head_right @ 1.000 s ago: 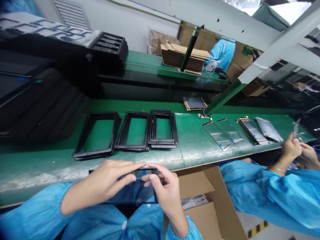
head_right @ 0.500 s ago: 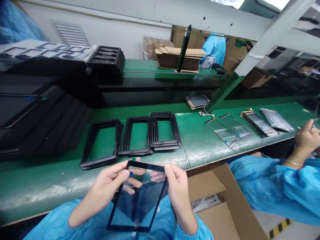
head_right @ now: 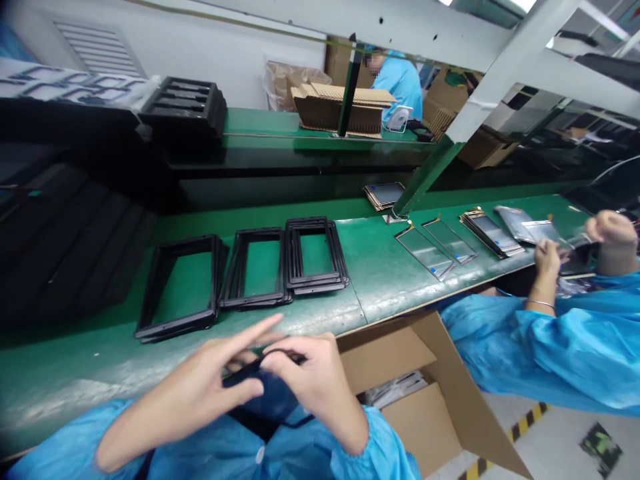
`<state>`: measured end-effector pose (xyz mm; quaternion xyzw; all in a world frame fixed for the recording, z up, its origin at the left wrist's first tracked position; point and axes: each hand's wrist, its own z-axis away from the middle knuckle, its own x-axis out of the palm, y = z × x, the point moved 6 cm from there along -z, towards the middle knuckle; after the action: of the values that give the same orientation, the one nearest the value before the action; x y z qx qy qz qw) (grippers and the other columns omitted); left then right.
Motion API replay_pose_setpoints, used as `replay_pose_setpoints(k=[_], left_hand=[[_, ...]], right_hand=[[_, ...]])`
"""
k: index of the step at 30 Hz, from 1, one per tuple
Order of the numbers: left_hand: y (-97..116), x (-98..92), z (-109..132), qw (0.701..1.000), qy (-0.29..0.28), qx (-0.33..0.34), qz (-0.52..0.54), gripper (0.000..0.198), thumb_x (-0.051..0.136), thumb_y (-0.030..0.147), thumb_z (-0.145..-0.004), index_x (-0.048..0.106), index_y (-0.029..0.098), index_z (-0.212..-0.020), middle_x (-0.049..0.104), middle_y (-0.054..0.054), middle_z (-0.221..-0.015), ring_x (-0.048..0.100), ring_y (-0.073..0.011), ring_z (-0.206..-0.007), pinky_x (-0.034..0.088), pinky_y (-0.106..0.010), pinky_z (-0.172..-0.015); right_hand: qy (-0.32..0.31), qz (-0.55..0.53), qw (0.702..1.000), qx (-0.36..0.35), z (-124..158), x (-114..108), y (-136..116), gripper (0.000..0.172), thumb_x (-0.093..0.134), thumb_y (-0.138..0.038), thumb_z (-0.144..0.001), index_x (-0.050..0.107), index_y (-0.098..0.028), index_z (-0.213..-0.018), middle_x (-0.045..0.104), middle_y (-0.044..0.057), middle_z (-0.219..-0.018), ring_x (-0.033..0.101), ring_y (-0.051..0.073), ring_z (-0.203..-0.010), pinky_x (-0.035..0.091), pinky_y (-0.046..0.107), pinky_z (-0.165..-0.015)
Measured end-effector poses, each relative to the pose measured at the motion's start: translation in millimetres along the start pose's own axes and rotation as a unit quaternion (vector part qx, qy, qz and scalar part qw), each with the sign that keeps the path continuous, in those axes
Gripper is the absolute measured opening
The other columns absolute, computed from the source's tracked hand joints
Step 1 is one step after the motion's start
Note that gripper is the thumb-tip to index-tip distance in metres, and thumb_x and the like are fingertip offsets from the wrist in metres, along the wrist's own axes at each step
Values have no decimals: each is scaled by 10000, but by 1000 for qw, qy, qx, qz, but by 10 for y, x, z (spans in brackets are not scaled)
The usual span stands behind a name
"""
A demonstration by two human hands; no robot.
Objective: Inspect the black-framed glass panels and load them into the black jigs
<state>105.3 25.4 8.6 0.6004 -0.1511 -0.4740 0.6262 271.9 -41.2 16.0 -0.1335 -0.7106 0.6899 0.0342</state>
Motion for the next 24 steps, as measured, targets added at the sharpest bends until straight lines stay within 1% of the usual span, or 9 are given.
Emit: replay_pose_setpoints(k=[2,6,10,14,16,18,20,22,24], left_hand=[[29,64,-37,999,-34,-6,-25,709,704,308,-941,493,396,-1612,832,-1,-935,762,-228,-752,603,-310,-747],[-77,-7,-48,986,39,-73,142,426,618,365,-1005,600,277,-1422,840,-82,-1134,794,-214,-783,600,-275,-660],[-213,-126,7,957,122,-93,246,394,700,436,-965,573,237,-1281,842,-128,-1094,789,-222,-704,568,-251,-509],[-288,-151,30,955,135,-78,252,423,702,472,-973,548,240,-1291,838,-139,-1094,790,-232,-681,594,-280,-505],[-273,-187,31,967,149,-49,200,377,661,460,-1005,561,254,-1304,787,-164,-1276,812,-246,-759,639,-321,-579],[-156,-288,35,976,209,23,60,375,652,398,-1017,582,275,-1365,636,-171,-1534,808,-291,-1031,671,-397,-809],[79,-338,35,950,257,131,-123,430,664,316,-1009,603,294,-1434,563,-135,-1620,684,-336,-1321,560,-494,-1096],[300,-265,-15,917,222,219,-249,398,643,281,-1018,662,279,-1416,706,-115,-1463,666,-341,-1338,468,-535,-1185],[417,-158,-109,917,126,247,-289,293,578,281,-1054,757,246,-1283,836,-91,-1146,780,-294,-1085,558,-450,-1059]], right_hand=[[67,32,995,-63,-2,-120,-62,78,797,-269,-883,867,-261,-849,852,11,-771,797,185,-666,634,251,-670],[220,116,965,-84,72,-648,66,231,659,-328,-990,850,-233,-1078,829,105,-1204,768,281,-1162,598,420,-1051],[151,-30,987,45,135,-791,480,396,602,-509,-1025,799,-207,-1189,856,123,-1069,840,278,-889,683,386,-801],[195,-98,972,87,279,-711,559,397,765,-490,-932,745,-190,-1192,839,68,-752,782,245,-531,657,337,-584],[208,-95,970,86,308,-666,514,331,789,-473,-919,741,-199,-1096,832,64,-723,777,245,-511,648,324,-553],[196,-90,973,82,302,-623,460,297,784,-483,-923,742,-206,-1025,840,79,-743,794,254,-538,654,322,-557],[180,-82,977,86,295,-585,421,308,778,-504,-925,748,-210,-1010,846,91,-754,800,260,-546,663,328,-567],[164,-69,980,94,306,-538,391,335,781,-534,-916,755,-211,-1003,843,95,-739,802,269,-549,670,337,-574],[161,-58,980,105,341,-494,376,371,792,-568,-892,763,-212,-992,844,100,-741,808,285,-569,680,355,-587]])
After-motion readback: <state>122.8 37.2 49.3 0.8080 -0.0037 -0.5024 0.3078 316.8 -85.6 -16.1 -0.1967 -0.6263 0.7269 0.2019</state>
